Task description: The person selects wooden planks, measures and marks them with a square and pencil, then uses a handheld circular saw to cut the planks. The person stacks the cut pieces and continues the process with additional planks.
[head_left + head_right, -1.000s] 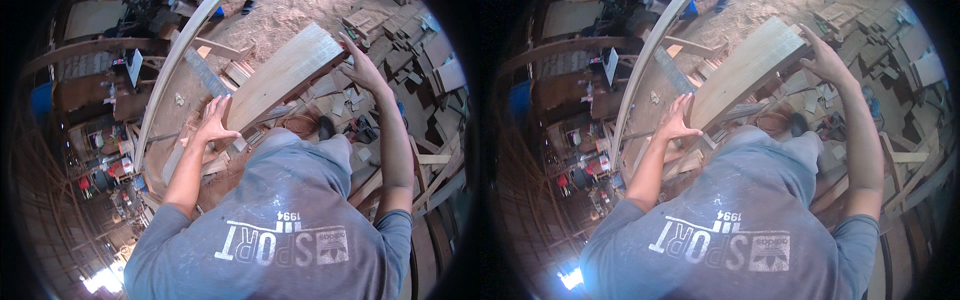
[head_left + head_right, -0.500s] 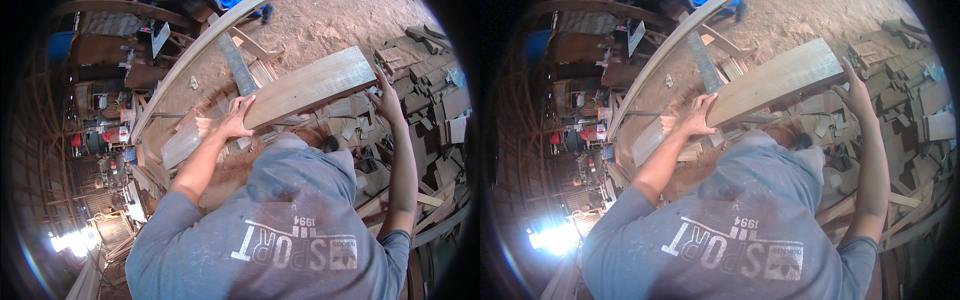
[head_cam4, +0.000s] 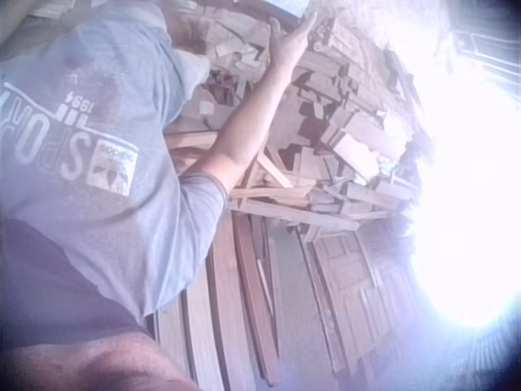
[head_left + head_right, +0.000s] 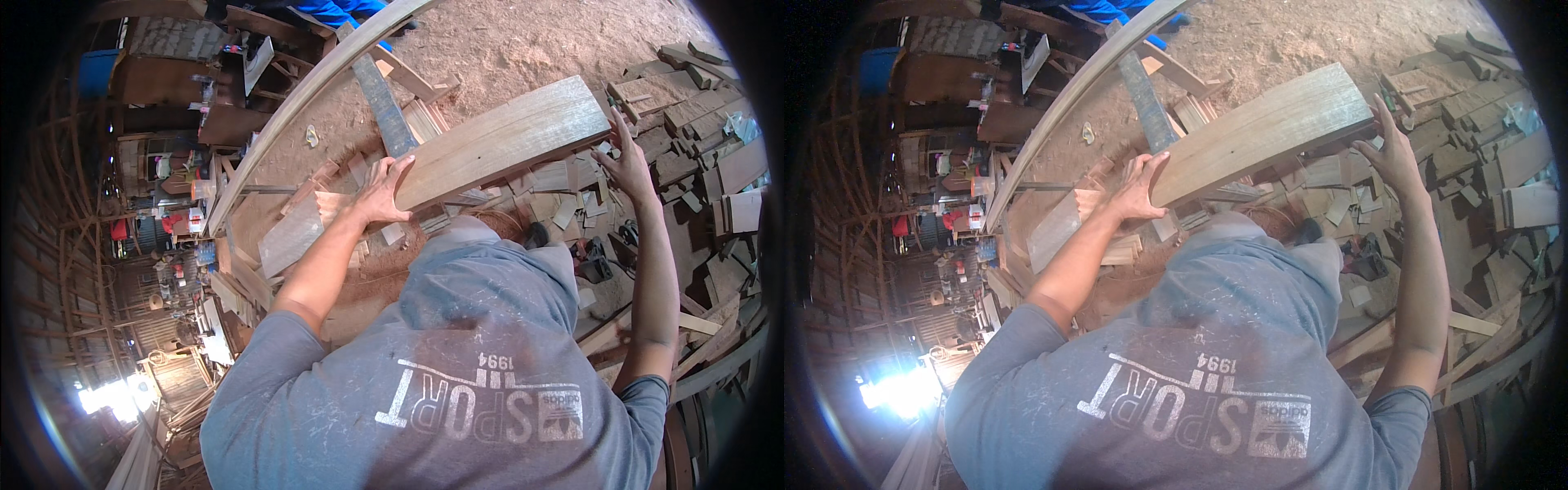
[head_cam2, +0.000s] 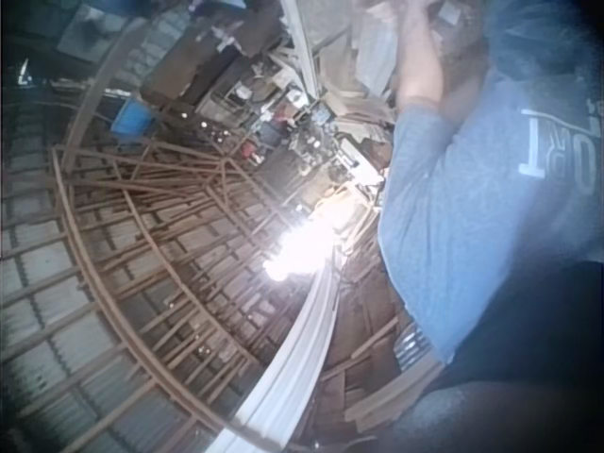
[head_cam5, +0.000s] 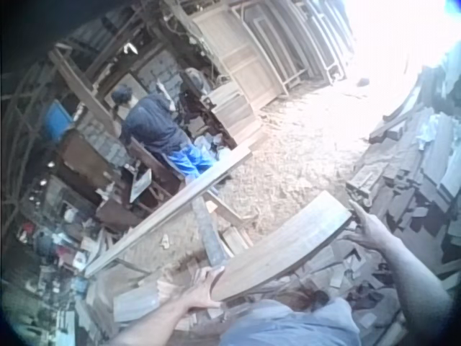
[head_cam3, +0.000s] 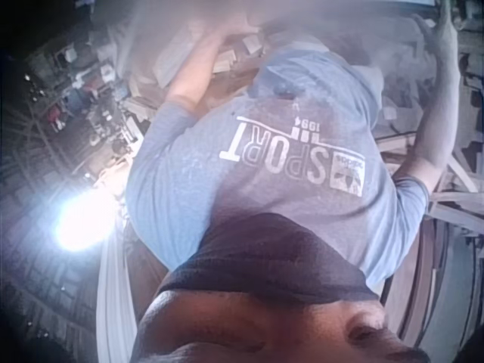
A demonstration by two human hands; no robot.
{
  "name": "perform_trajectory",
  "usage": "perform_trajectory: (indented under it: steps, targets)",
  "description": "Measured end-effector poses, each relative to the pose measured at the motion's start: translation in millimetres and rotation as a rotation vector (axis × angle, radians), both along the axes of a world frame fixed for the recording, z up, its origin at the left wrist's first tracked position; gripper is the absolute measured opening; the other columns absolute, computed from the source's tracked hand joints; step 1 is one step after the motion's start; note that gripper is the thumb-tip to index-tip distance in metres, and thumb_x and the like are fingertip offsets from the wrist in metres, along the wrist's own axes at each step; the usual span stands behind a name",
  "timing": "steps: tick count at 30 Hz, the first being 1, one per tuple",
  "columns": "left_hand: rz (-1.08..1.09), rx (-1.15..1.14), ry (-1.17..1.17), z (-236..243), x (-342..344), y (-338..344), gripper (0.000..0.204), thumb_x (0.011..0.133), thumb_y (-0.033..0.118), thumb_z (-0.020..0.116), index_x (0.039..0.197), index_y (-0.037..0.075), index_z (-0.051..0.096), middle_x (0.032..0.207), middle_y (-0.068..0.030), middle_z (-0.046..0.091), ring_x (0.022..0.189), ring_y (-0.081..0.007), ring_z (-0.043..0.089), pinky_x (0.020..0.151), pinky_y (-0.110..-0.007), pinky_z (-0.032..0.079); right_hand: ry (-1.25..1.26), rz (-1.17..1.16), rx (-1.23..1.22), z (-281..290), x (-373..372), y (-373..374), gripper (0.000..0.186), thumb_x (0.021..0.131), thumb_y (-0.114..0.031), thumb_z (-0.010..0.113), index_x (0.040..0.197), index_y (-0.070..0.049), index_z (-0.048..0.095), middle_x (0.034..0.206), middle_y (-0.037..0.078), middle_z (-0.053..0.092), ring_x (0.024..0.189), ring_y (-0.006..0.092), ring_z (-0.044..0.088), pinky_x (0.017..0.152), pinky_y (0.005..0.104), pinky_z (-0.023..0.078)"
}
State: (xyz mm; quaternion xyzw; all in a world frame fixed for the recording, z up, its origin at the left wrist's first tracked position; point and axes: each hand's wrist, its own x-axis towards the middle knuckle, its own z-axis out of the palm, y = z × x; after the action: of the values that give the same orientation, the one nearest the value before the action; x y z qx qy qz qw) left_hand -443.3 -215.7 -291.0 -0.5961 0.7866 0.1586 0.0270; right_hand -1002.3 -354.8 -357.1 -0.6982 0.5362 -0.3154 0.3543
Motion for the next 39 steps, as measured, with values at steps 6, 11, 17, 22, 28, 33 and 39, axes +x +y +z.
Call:
perform_trajectory:
  steps: [6,11,17,22,28,33,39]
  targets:
    - [-0.006,-0.013,-0.006,-2.7,1.8,0.4,0.137,0.053,0.041,0.099,0.169,0.03,0.027,0.153,-0.0222,0.039,0.142,-0.0489,0.04,0.123,-0.06,0.035,-0.01,0.005,-0.032,-4.2,-2.6,0.3,0.1,0.09,-0.017,0.087,0.172,-0.015,0.029,0.161,0.021,0.055,0.142,0.0387,0.06,0.119,0.0482,0.051]
    - [-0.002,-0.032,-0.057,3.9,3.2,5.4,0.143,0.053,0.042,0.099,0.172,0.027,0.021,0.157,-0.0232,0.036,0.144,-0.0502,0.038,0.124,-0.062,0.032,0.05,-0.019,0.011,-0.3,0.2,-0.1,0.087,0.092,-0.019,0.085,0.167,-0.012,0.041,0.153,0.023,0.062,0.136,0.0381,0.065,0.114,0.0479,0.054]
    - [0.005,-0.016,-0.11,0.0,11.0,13.3,0.148,0.054,0.042,0.099,0.174,0.022,0.014,0.164,-0.0253,0.03,0.149,-0.0516,0.034,0.126,-0.062,0.031,0.105,-0.047,0.008,-15.6,-5.6,-7.9,0.069,0.095,-0.024,0.082,0.156,-0.008,0.056,0.135,0.023,0.074,0.126,0.0372,0.072,0.108,0.0464,0.056]
    - [0.066,0.016,-0.081,-4.9,18.2,24.0,0.149,0.056,0.043,0.1,0.175,0.025,0.012,0.168,-0.0271,0.024,0.154,-0.0521,0.028,0.129,-0.062,0.029,0.163,-0.082,0.033,-10.5,-2.3,-10.4,0.059,0.097,-0.028,0.08,0.149,-0.006,0.063,0.126,0.023,0.077,0.121,0.0369,0.074,0.103,0.0469,0.056]
    - [0.093,0.05,0.004,-7.7,21.8,23.2,0.147,0.058,0.036,0.101,0.175,0.027,0.013,0.17,-0.0246,0.023,0.158,-0.0496,0.025,0.131,-0.06,0.029,0.153,-0.079,0.016,-23.8,-11.2,-19.0,0.056,0.097,-0.031,0.08,0.145,-0.005,0.067,0.121,0.023,0.078,0.117,0.0374,0.075,0.102,0.0463,0.056]
    - [0.095,0.069,0.022,-4.5,19.9,23.2,0.145,0.057,0.034,0.102,0.174,0.029,0.016,0.169,-0.0235,0.024,0.157,-0.0496,0.026,0.131,-0.06,0.03,0.212,-0.062,-0.004,-15.2,-10.8,-17.3,0.058,0.097,-0.033,0.08,0.145,-0.003,0.067,0.124,0.023,0.078,0.118,0.0387,0.073,0.104,0.0474,0.055]
    - [0.056,0.029,0.054,-9.4,23.8,22.5,0.144,0.055,0.034,0.099,0.173,0.024,0.018,0.166,-0.0267,0.025,0.155,-0.0514,0.028,0.129,-0.06,0.031,0.277,-0.05,-0.125,-29.5,-12.5,-20.0,0.051,0.099,-0.029,0.08,0.141,-0.003,0.068,0.118,0.02,0.08,0.113,0.0345,0.078,0.098,0.0453,0.059]
